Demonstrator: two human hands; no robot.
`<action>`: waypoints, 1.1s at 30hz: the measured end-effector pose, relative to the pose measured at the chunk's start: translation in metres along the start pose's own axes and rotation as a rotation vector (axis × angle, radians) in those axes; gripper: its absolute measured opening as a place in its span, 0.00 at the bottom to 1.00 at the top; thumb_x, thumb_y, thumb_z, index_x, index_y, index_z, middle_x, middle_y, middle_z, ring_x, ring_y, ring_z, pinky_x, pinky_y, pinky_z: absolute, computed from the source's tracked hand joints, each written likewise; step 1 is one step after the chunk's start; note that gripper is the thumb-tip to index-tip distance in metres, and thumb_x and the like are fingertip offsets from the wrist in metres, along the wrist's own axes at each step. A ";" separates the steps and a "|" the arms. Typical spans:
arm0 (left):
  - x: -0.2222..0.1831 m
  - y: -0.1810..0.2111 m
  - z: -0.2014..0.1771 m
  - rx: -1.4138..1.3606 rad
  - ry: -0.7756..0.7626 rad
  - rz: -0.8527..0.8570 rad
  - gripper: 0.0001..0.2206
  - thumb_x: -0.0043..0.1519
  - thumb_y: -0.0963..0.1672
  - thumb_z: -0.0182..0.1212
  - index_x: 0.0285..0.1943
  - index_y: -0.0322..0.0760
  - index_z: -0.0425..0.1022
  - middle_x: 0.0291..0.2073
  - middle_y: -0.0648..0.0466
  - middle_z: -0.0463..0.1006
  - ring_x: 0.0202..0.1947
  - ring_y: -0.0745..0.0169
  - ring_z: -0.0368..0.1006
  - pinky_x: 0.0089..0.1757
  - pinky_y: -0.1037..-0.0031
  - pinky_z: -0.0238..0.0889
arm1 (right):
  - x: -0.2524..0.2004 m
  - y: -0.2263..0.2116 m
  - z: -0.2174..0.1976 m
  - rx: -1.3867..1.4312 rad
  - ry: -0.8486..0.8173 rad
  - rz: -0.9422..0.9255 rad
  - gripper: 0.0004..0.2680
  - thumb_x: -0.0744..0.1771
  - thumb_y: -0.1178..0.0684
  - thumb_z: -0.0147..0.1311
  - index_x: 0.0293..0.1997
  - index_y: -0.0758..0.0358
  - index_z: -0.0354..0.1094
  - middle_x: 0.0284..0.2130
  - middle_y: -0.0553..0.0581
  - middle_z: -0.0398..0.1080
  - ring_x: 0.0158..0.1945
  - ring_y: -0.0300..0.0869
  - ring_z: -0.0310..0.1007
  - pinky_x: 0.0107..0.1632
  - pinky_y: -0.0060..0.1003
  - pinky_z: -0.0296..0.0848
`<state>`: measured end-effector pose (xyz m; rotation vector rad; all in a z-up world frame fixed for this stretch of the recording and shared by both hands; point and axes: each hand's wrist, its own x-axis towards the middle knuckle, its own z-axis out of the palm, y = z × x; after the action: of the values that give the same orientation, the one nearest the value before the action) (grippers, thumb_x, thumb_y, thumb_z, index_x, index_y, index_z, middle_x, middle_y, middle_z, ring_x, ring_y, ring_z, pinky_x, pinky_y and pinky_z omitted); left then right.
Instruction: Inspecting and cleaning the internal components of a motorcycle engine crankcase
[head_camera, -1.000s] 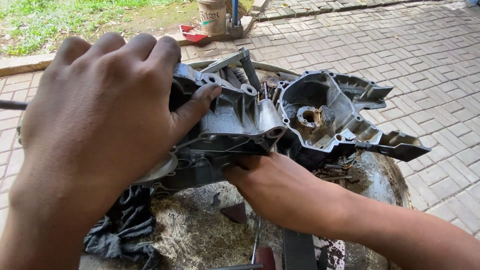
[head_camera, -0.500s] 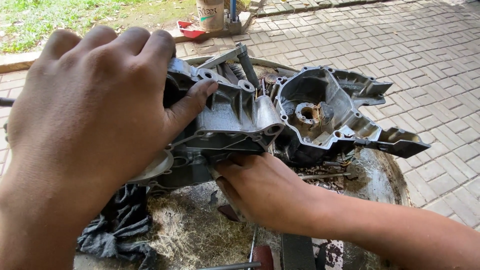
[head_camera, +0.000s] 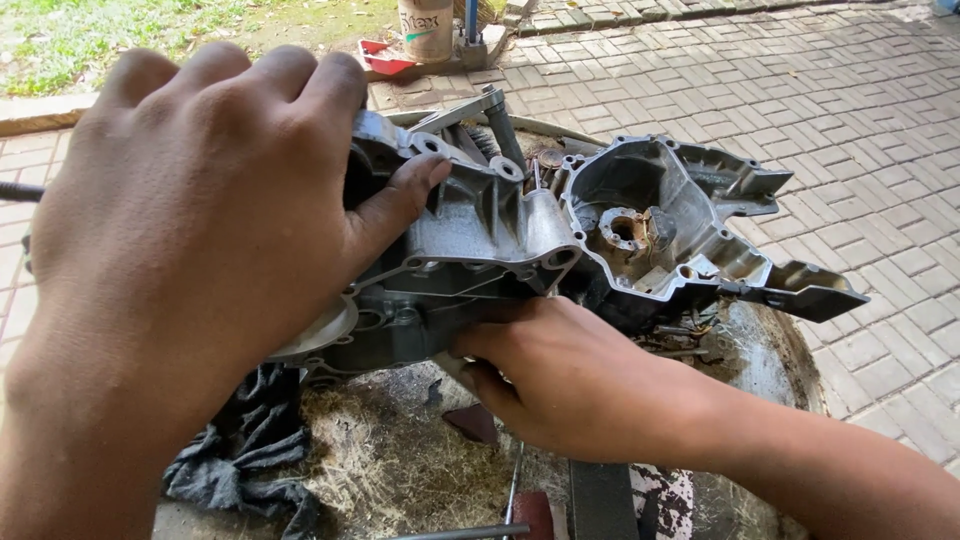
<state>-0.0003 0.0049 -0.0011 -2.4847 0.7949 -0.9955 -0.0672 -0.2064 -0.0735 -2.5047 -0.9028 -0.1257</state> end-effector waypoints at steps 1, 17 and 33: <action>0.000 0.000 0.000 -0.001 -0.004 -0.006 0.31 0.80 0.67 0.43 0.57 0.46 0.75 0.40 0.59 0.81 0.44 0.50 0.80 0.48 0.60 0.69 | -0.001 -0.001 -0.001 0.000 -0.007 -0.003 0.08 0.69 0.54 0.49 0.33 0.63 0.72 0.29 0.64 0.75 0.33 0.63 0.70 0.35 0.53 0.67; -0.022 0.004 0.018 0.451 0.029 -0.210 0.33 0.90 0.72 0.33 0.61 0.58 0.75 0.37 0.67 0.77 0.38 0.64 0.77 0.46 0.72 0.64 | 0.003 0.002 0.006 -0.330 -0.201 0.238 0.10 0.65 0.57 0.48 0.50 0.57 0.63 0.35 0.61 0.69 0.24 0.63 0.73 0.25 0.59 0.70; -0.015 0.005 0.021 0.412 0.102 -0.183 0.30 0.89 0.70 0.38 0.58 0.59 0.75 0.29 0.68 0.75 0.32 0.67 0.76 0.43 0.75 0.62 | 0.004 0.013 0.019 -0.383 -0.042 -0.014 0.16 0.66 0.63 0.49 0.62 0.67 0.63 0.59 0.75 0.64 0.54 0.58 0.71 0.49 0.49 0.80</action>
<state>0.0041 0.0124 -0.0256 -2.1881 0.3464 -1.2176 -0.0573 -0.2043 -0.0947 -2.8615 -0.9908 -0.2747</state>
